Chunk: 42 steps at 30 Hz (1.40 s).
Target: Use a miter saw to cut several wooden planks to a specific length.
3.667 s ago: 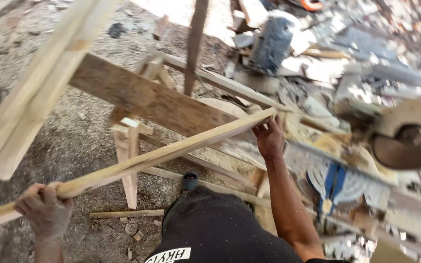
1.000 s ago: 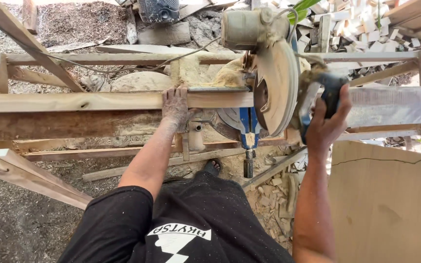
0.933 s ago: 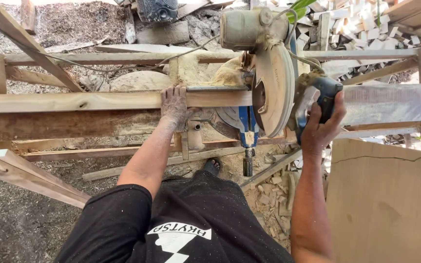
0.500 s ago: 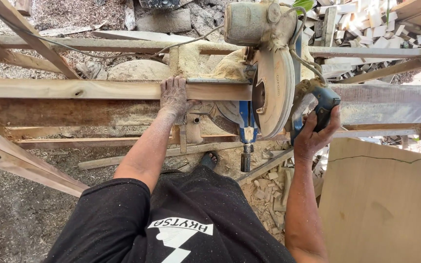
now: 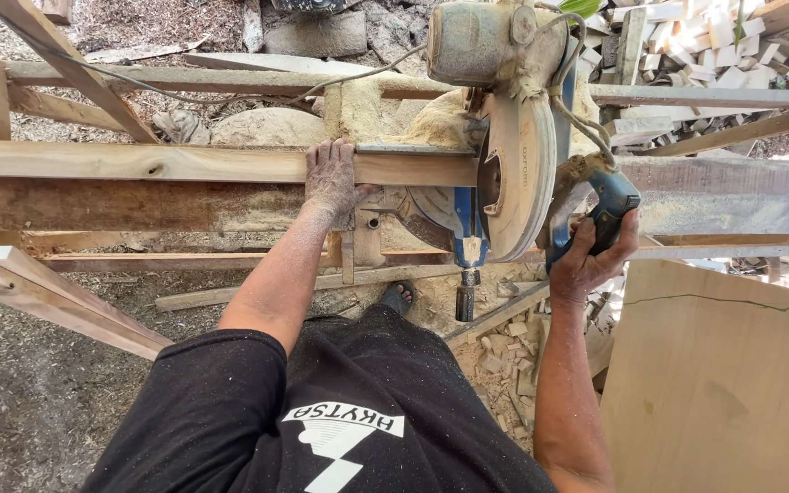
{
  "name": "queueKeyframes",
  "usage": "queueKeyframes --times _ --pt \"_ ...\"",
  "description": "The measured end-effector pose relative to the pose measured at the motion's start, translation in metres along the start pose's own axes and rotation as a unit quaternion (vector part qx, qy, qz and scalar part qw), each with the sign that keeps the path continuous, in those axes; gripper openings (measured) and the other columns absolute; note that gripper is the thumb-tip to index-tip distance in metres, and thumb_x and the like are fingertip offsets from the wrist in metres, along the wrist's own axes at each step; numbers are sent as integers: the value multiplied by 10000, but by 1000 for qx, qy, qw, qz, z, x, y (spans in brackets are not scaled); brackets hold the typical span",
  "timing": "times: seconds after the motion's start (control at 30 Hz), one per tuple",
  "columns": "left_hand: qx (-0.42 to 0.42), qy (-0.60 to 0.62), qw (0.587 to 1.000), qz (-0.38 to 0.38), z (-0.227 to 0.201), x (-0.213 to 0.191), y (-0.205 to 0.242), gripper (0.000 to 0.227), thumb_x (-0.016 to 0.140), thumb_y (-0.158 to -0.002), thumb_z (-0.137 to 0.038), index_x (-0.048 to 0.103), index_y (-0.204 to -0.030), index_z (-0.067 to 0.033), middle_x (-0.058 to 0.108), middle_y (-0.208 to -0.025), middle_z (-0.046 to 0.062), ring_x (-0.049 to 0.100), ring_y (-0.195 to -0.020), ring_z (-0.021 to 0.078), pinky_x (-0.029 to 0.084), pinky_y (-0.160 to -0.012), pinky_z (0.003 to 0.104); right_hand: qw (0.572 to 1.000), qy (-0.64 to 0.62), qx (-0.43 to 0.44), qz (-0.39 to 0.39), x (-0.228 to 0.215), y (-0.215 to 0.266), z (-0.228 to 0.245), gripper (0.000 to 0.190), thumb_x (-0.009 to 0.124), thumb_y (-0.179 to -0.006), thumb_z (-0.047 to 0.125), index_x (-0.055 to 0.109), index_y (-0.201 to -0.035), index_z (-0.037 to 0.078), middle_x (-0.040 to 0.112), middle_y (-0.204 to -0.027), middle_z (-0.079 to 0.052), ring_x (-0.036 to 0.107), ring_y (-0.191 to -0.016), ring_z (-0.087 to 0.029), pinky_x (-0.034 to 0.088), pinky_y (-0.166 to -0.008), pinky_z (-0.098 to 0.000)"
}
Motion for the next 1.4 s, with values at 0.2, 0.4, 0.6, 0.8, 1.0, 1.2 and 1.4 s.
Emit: queueKeyframes --times 0.2,0.4,0.6,0.8,1.0,1.2,1.4 --pt "-1 17 1000 -8 -2 -9 3 1047 787 -752 -734 373 -1443 -66 401 -1395 132 305 -1367 293 156 -1183 497 1000 9 -6 -5 -1 5 1 494 582 -1179 56 361 -1616 123 556 -1366 -121 642 -979 -168 617 -835 -305" --pt "-6 37 999 -15 -1 -8 4 1033 803 -732 -712 386 -1439 -85 407 -1426 113 296 -1392 279 157 -1177 492 1000 1 5 0 -1 11 -11 502 567 -1191 79 323 -1626 131 517 -1454 -135 645 -1034 -171 621 -842 -304" --pt "-20 34 999 11 -2 -10 4 1021 786 -747 -731 384 -1431 -88 396 -1433 120 284 -1400 279 142 -1174 495 1000 9 -11 -2 -3 16 -17 514 561 -1187 77 293 -1624 116 440 -1538 -155 615 -1167 -200 631 -899 -336" --pt "-16 31 999 3 -1 -7 3 1061 806 -731 -710 364 -1464 -83 390 -1453 113 277 -1415 276 130 -1192 488 999 29 -16 -12 -6 21 -28 505 571 -1180 105 312 -1613 98 495 -1437 -141 634 -1046 -187 627 -818 -301" --pt "-16 37 999 2 -1 -9 3 1062 824 -727 -687 368 -1471 -82 391 -1465 111 277 -1418 275 127 -1198 489 998 34 -39 -19 -3 20 -15 513 584 -1171 119 319 -1609 86 499 -1420 -151 632 -1048 -200 607 -799 -289" --pt "-19 34 999 15 -2 -10 3 1056 805 -734 -717 374 -1459 -81 401 -1438 121 281 -1403 281 133 -1187 487 999 30 -33 -20 -6 27 -28 507 587 -1177 123 327 -1612 99 478 -1441 -152 613 -1062 -201 620 -813 -300" --pt "-13 35 999 -5 -2 -11 4 1032 808 -720 -715 400 -1435 -93 413 -1442 110 292 -1405 276 145 -1186 475 999 44 -29 -13 -4 27 -23 499 571 -1190 141 304 -1611 105 476 -1480 -168 642 -1070 -223 649 -820 -326"
Point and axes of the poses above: each hand's wrist, its own y-axis away from the middle knuckle, its own x-axis out of the palm, z = x × y, the point moved 9 cm from there along -y, towards the middle knuckle
